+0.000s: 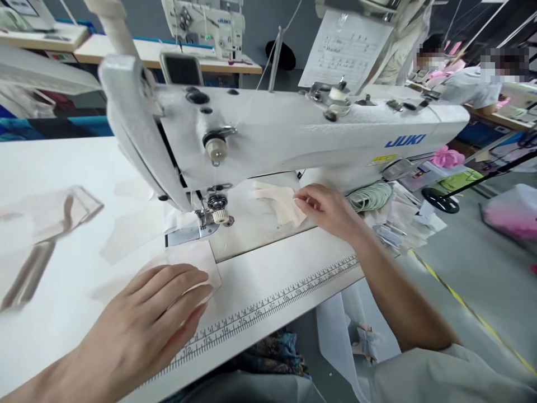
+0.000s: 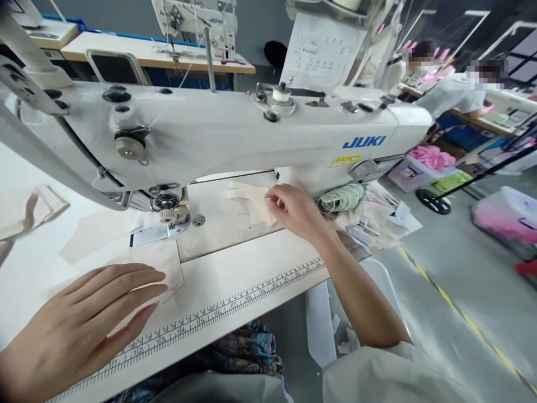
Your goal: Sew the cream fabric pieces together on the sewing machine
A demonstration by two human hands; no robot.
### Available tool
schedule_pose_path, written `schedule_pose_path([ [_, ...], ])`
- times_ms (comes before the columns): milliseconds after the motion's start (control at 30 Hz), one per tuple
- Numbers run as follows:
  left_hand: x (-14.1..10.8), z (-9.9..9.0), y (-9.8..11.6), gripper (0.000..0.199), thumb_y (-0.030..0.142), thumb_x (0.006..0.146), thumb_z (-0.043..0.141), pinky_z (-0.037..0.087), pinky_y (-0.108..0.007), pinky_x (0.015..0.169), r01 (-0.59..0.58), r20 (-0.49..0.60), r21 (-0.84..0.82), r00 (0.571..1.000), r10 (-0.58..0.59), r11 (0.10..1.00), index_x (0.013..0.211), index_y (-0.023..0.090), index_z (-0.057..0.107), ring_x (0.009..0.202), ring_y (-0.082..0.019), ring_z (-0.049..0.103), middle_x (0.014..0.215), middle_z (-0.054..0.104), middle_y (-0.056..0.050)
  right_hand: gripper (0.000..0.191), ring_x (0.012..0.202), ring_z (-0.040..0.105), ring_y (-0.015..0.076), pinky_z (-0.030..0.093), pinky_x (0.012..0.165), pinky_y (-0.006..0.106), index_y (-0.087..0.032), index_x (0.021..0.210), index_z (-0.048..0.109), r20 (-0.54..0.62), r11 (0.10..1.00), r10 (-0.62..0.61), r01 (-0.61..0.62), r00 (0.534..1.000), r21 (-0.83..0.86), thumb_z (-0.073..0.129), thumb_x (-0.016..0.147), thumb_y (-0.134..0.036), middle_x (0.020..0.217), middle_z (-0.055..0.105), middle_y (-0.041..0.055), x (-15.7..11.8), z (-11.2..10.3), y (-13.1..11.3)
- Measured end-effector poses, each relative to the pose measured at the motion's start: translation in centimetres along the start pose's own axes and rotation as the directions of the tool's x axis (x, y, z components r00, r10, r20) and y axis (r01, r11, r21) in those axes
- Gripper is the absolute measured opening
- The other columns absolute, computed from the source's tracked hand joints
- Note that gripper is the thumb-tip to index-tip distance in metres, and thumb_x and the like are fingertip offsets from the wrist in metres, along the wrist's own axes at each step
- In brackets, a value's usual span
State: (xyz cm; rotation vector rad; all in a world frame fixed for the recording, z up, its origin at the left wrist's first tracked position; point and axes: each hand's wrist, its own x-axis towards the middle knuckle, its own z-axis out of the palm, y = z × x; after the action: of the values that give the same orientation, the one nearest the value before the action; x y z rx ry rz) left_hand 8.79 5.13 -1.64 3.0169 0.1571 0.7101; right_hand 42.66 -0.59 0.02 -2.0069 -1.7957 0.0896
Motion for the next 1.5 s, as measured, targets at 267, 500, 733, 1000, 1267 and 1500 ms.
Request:
schedule_pose_path([
  [267,6.4,1.9,2.4,0.018,0.013,0.093,0.049,0.05,-0.035,0.081,0.09,0.057,-0.255,0.995,-0.078,0.963,0.108,0.016,0.057,0.097,-0.021,0.058,0.103,0.065,-0.007,0.015,0.072,0.059,0.0169,0.036,0.061,0.027,-0.02,0.077,0.059,0.009,0.99,0.139,-0.139,0.99,-0.029,0.065,0.079,-0.033,0.076,0.066,0.0013,1.0,2.4,2.0],
  [500,11.3,6.6,0.8,0.028,0.011,0.09,0.046,0.052,-0.042,0.09,0.215,-0.009,-0.378,0.972,-0.236,0.901,0.117,0.017,0.052,0.106,-0.023,0.055,0.112,0.061,-0.01,0.002,0.071,0.057,0.0139,0.037,0.064,0.026,-0.02,0.081,0.057,-0.058,0.997,0.031,-0.027,0.998,0.072,0.057,0.082,-0.022,0.087,0.065,0.0011,0.4,3.0,2.2],
  [733,14.4,9.3,-0.8,0.053,0.015,0.084,0.052,0.038,-0.05,0.109,0.307,-0.19,-0.433,0.888,-0.419,0.847,0.134,0.014,0.038,0.134,-0.028,0.038,0.14,0.043,-0.018,0.011,0.063,0.052,0.0104,0.039,0.063,0.024,-0.02,0.089,0.061,-0.094,0.959,-0.194,0.209,0.976,0.192,0.05,0.089,-0.023,0.09,0.066,0.0018,-1.0,2.1,1.4],
  [1000,9.6,3.6,2.2,0.022,0.029,0.093,0.049,0.049,-0.026,0.071,0.488,0.183,-0.655,0.843,-0.505,0.577,0.082,0.017,0.064,0.075,-0.014,0.062,0.079,0.067,-0.002,0.014,0.059,0.049,0.0096,0.036,0.054,0.022,-0.022,0.086,0.062,0.071,0.896,-0.266,0.219,0.961,0.385,0.052,0.093,-0.029,0.073,0.061,-0.0015,-5.8,-0.5,-3.2],
  [1267,2.0,-1.4,3.0,0.026,0.04,0.087,0.058,0.053,-0.025,0.056,0.65,0.413,-0.755,0.567,-0.713,0.079,0.088,0.015,0.06,0.057,-0.01,0.059,0.07,0.064,-0.001,0.032,0.054,0.046,0.0083,0.038,0.052,0.02,-0.023,0.125,0.046,0.281,0.739,-0.317,0.05,0.906,0.672,0.048,0.093,-0.025,0.081,0.066,-0.0014,-7.0,3.4,-11.1],
  [1500,0.9,-1.8,-1.7,0.016,0.031,0.085,0.057,0.036,-0.018,0.043,0.805,0.4,-0.512,0.531,-0.747,0.299,0.082,0.016,0.062,0.047,-0.006,0.049,0.065,0.066,0.0,0.016,0.057,0.049,0.0075,0.038,0.05,0.02,-0.018,0.095,0.065,0.399,0.725,-0.341,-0.032,0.851,0.688,0.053,0.09,-0.027,0.082,0.064,0.0023,-4.7,5.9,-13.6],
])
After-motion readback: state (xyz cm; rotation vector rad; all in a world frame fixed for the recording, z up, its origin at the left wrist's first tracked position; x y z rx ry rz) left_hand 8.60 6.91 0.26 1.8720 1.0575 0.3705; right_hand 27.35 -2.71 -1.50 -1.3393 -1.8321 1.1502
